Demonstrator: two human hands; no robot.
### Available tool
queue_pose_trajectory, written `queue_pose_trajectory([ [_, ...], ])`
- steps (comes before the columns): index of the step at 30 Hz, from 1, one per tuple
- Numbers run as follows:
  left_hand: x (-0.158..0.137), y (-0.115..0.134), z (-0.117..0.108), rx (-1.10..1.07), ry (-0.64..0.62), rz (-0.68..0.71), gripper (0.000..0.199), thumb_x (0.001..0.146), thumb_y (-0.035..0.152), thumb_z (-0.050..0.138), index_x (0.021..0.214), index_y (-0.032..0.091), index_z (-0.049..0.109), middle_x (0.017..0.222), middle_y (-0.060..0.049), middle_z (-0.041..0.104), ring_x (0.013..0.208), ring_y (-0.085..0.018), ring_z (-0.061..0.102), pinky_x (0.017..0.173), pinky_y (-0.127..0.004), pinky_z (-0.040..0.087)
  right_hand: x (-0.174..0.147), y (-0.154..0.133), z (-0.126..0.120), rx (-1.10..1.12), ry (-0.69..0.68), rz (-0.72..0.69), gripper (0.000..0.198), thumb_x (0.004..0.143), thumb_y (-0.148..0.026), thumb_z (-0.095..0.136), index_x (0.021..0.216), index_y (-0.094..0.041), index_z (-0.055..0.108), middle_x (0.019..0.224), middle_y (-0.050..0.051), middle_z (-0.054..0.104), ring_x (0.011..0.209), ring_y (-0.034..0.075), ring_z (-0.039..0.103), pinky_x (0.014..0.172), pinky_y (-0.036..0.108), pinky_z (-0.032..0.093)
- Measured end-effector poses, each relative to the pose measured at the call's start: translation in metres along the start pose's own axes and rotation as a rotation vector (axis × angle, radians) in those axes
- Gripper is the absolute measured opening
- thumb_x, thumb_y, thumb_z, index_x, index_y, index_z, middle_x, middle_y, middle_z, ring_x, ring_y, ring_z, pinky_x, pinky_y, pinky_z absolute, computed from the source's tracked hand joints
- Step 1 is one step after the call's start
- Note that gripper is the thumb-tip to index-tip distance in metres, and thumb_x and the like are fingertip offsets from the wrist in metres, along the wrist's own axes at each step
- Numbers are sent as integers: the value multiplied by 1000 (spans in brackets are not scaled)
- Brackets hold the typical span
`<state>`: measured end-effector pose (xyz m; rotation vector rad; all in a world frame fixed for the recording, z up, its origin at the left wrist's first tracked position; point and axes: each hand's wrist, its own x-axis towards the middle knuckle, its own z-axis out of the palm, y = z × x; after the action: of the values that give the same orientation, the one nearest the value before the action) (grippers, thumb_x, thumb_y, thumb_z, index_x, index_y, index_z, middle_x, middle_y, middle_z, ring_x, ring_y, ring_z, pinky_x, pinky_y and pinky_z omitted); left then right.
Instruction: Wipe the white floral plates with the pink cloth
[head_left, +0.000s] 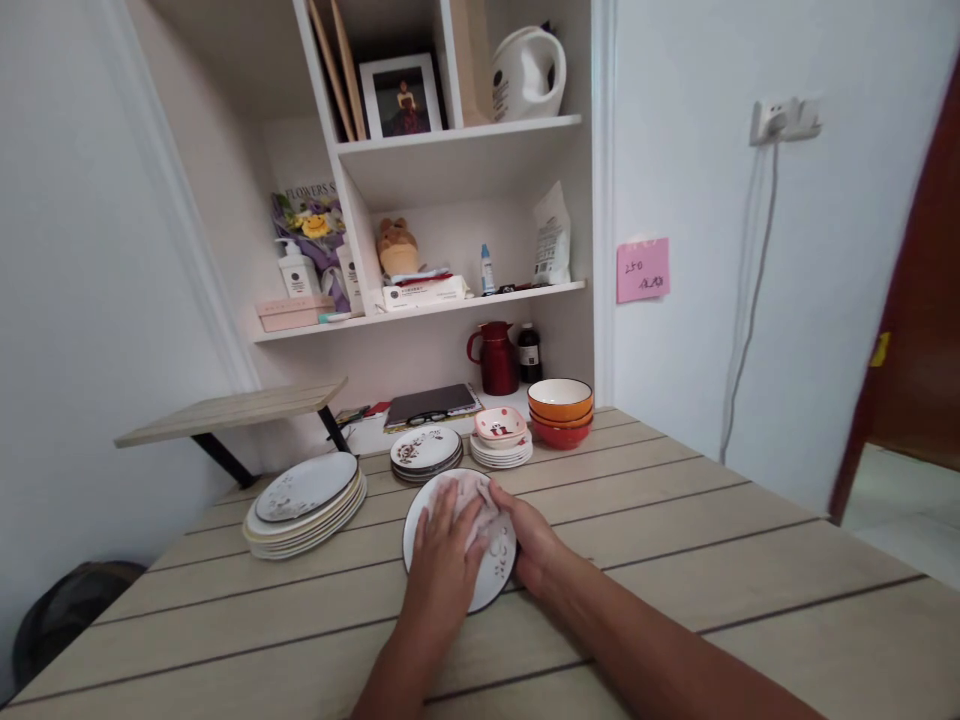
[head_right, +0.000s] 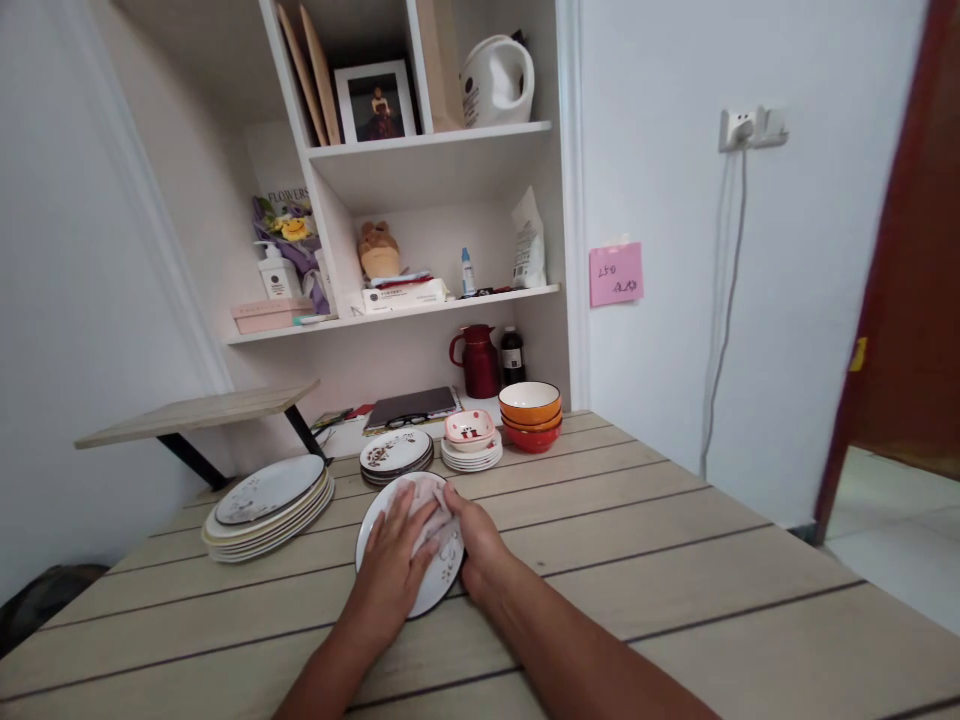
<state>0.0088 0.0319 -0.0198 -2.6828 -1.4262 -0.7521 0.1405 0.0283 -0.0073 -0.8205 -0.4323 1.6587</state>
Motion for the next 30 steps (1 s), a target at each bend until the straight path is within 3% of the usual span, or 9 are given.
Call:
queue_pose_trajectory([
  [3,2,-4,2,72,63,-82,49,92,27,41,141,26,43,155,-7,28,144,-25,20,115,-50,24,-2,0,3,-21,22,-45,38,87,-42,54,101,-9,68,86,12,77,78,22,72,79,34,53],
  [7,-4,2,2,77,56,-97,53,89,26,45,142,24,42,155,-9,28,144,-28,22,114,-47,27,-1,-1,4,-6,35,-41,40,89,-43,51,102,-9,68,86,12,77,78,22,72,81,34,53],
  [14,-12,20,6,13,-39,-23,55,86,14,44,140,25,45,158,-7,19,145,-27,18,115,-45,25,4,-3,1,72,27,-27,41,90,-43,50,101,-7,67,82,13,76,74,22,72,80,34,53],
  [22,-10,13,0,-127,-58,135,51,90,19,41,140,26,44,159,-4,17,146,-24,14,117,-48,21,8,2,-4,39,17,-93,35,88,-42,55,94,-11,68,85,11,76,76,20,71,79,32,53],
  [26,-4,7,1,-127,-63,73,47,92,25,39,138,30,46,158,-2,21,145,-24,17,117,-51,18,6,3,-2,18,57,-97,33,88,-41,56,96,-11,67,84,11,76,72,20,71,74,32,53],
  [30,5,-3,8,-108,19,-48,49,93,31,38,142,26,41,156,-7,28,144,-26,21,115,-49,24,6,5,-3,-38,97,-115,31,87,-39,57,99,-12,68,89,10,76,74,18,70,71,30,52],
])
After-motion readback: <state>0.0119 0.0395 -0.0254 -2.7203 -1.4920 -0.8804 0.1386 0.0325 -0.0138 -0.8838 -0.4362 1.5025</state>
